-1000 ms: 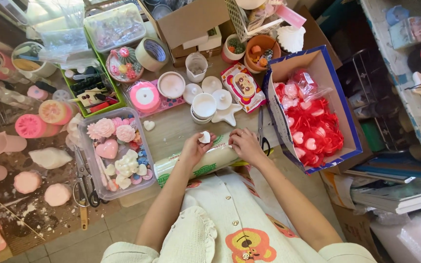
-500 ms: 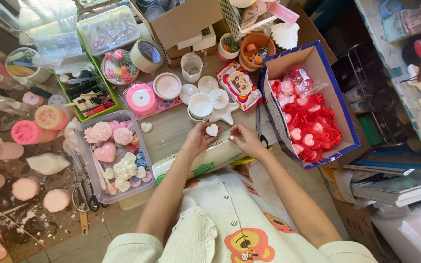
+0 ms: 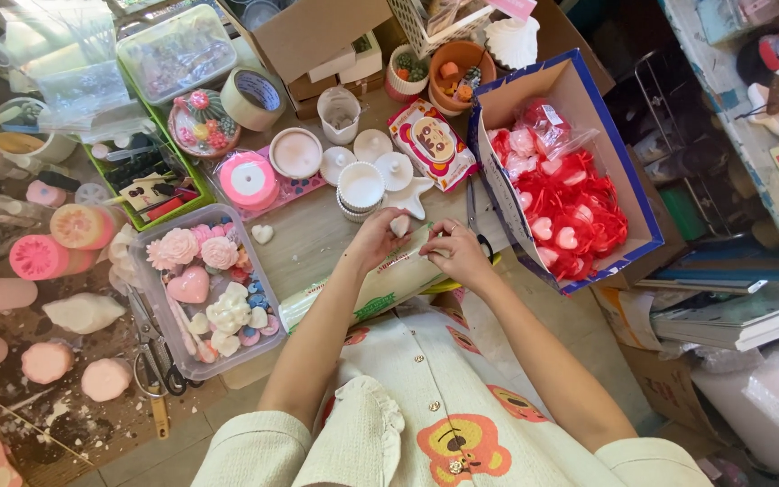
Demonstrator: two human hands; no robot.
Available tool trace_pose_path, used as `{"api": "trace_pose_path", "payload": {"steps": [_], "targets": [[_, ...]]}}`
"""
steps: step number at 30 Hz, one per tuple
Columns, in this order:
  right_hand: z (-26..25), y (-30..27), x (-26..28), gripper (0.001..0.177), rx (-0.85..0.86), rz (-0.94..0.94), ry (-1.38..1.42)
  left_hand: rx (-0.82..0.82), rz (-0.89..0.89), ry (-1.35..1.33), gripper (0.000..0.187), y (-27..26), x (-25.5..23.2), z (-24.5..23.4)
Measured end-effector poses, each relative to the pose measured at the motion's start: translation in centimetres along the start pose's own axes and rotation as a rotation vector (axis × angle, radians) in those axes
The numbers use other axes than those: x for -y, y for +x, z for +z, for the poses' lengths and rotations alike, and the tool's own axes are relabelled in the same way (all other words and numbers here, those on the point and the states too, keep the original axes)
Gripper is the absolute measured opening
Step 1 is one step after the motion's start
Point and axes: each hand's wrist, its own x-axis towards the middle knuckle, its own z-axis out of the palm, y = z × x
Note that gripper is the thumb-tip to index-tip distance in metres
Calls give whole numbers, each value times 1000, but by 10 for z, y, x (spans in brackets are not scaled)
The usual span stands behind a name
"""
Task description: The person prepares decorative candles by cutting plastic wrap with scissors and attaching small wax ornaments to the wrapped items by hand.
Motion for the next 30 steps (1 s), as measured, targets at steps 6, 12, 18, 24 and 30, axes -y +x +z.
{"api": "trace_pose_path", "payload": {"steps": [6,12,18,24,30], "targets": [[-3,-21,-7,14,83,125,84,-273,-1,267,15,2,7,24],[-10,-20,-1,15,93,64,3,-205,41,221,26,13,21,1],[-27,-9,18,12,105,-76,-98,-221,-61,170,26,-12,-1,29],[-34,3,27,13,169,-29,-36,-55,-107,57,53,-7,-7,27],[-24,20,8,17,115,63,97,89,-192,155,68,-16,-12,42]]}}
